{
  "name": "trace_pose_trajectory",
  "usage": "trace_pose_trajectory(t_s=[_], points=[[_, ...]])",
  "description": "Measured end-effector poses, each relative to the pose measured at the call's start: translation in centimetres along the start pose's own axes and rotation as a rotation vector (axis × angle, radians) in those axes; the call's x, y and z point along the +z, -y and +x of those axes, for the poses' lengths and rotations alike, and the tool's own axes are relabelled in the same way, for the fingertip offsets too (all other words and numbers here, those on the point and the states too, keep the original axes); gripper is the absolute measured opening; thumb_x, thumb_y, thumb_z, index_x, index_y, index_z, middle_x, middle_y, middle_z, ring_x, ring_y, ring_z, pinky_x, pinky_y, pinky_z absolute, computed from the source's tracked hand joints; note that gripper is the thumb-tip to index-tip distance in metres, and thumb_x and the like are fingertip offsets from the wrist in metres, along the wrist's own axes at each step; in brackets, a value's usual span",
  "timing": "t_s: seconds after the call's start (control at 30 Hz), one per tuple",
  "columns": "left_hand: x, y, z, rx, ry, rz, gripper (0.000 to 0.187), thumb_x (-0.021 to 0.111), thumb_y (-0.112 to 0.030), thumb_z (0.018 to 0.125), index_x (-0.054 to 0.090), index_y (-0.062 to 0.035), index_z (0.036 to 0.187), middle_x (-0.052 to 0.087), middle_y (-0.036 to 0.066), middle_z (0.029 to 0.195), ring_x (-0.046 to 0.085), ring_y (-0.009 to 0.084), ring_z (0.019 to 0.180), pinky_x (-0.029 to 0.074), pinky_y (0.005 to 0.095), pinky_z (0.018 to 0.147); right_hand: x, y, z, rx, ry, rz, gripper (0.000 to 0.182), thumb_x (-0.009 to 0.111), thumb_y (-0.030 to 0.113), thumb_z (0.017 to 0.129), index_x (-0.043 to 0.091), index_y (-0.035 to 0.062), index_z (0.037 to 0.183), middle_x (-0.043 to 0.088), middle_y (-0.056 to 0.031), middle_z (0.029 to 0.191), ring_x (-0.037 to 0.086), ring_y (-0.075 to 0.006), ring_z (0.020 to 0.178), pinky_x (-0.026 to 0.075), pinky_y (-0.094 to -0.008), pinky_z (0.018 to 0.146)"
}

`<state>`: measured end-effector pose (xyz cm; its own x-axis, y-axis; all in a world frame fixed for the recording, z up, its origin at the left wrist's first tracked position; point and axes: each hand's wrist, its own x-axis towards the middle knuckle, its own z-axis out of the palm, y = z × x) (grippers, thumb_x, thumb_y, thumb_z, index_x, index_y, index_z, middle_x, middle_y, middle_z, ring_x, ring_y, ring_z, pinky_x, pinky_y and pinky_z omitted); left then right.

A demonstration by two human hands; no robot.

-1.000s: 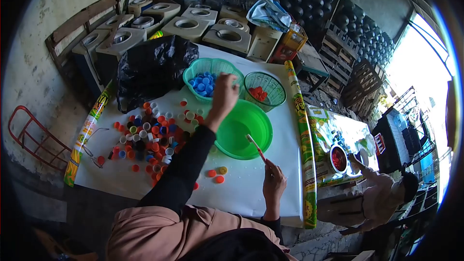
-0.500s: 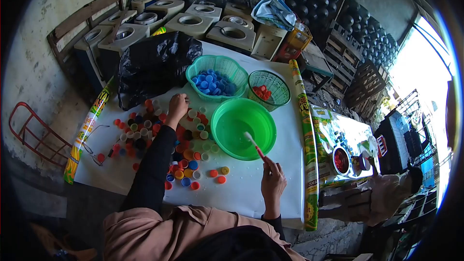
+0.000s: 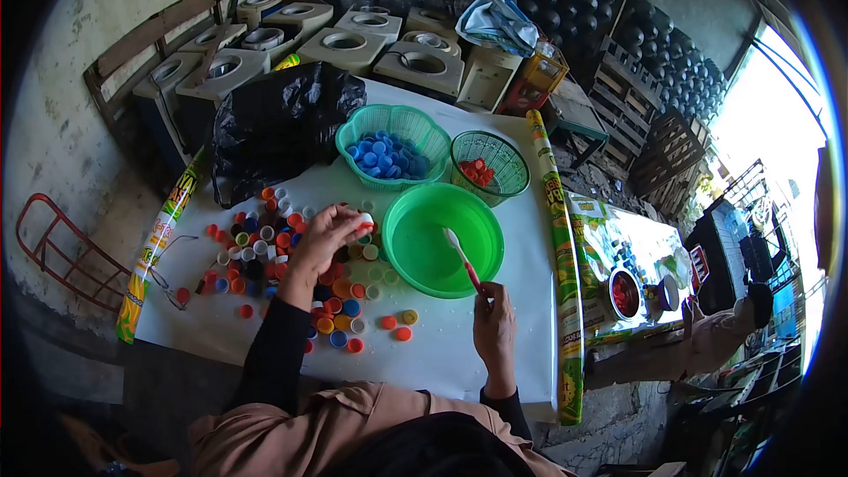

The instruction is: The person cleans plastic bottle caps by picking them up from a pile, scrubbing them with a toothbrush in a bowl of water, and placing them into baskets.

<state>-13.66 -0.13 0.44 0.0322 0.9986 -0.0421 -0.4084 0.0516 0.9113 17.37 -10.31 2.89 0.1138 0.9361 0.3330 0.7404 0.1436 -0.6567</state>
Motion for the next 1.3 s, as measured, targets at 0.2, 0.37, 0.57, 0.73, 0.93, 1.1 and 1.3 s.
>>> trace_pose_trajectory(t_s=[0.2,0.37,0.57,0.73,0.93,1.1,1.3], points=[[5.1,1.2,-4.1,0.06,0.089,0.103,0.012,0.065,-0.011,0.099,0.061,-0.0018,0.104,0.07,0.01,0.109,0.069,0.014,0.098,0.058,0.0283,0.089,3.2,2.9,2.3,0.015,0.131,0.321,0.027,0.08,0.015,0.084,0.065,0.0026,0.104,0.059,-0.0114,0.082,0.055,-0.0216,0.066,0.045,-0.0361,0.061],[6.5,1.7,-5.8,0.069,0.151,0.159,0.013,0.068,-0.01,0.097,0.061,-0.0009,0.103,0.071,0.01,0.108,0.069,0.0137,0.099,0.058,0.0285,0.089,4.8,4.2,2.8,0.051,0.132,0.408,0.03,0.086,0.018,0.08,0.07,0.0034,0.099,0.041,0.0026,0.064,0.036,-0.0074,0.059,0.032,-0.0281,0.052],[7.5,2.2,-7.0,0.103,0.085,0.086,0.016,0.071,-0.009,0.094,0.06,-0.0003,0.104,0.067,0.01,0.109,0.069,0.0142,0.098,0.059,0.0266,0.087,5.7,4.0,2.3,0.021,0.124,0.364,0.022,0.081,0.016,0.085,0.07,0.0022,0.097,0.047,0.0004,0.065,0.039,-0.0075,0.06,0.035,-0.0284,0.053],[7.9,2.1,-7.5,0.148,-0.004,0.144,0.024,0.07,-0.008,0.095,0.061,0.0029,0.114,0.068,0.011,0.107,0.07,0.0148,0.095,0.059,0.0255,0.083,5.4,4.7,1.6,0.1,0.27,0.568,0.022,0.077,0.019,0.089,0.069,-0.0008,0.096,0.05,-0.0028,0.064,0.043,-0.0099,0.059,0.039,-0.031,0.055],[7.1,1.9,-7.9,0.031,0.077,0.128,0.026,0.068,-0.008,0.097,0.064,0.003,0.12,0.069,0.005,0.101,0.07,0.0111,0.092,0.058,0.0225,0.08,6.9,3.7,1.3,0.053,0.354,0.66,0.02,0.073,0.016,0.093,0.069,-0.0024,0.099,0.055,-0.0027,0.069,0.047,-0.0085,0.064,0.042,-0.028,0.058],[5.9,2.1,-8.3,0.026,0.052,0.129,0.024,0.067,-0.007,0.097,0.066,-0.0002,0.119,0.068,0.004,0.103,0.067,0.009,0.091,0.057,0.0241,0.079,6.3,4.5,1.4,0.069,0.43,0.662,0.022,0.072,0.019,0.094,0.069,-0.0033,0.098,0.056,-0.0016,0.071,0.047,-0.0079,0.066,0.042,-0.0277,0.059],[2.8,1.8,-8.5,0.373,-0.076,0.858,0.026,0.068,-0.007,0.094,0.065,-0.0017,0.119,0.06,0.009,0.114,0.065,0.0213,0.099,0.055,0.0329,0.085,5.0,3.9,1.7,0.155,0.453,0.744,0.025,0.071,0.022,0.097,0.069,-0.0028,0.097,0.055,0.0021,0.074,0.045,-0.007,0.068,0.041,-0.0277,0.061]])
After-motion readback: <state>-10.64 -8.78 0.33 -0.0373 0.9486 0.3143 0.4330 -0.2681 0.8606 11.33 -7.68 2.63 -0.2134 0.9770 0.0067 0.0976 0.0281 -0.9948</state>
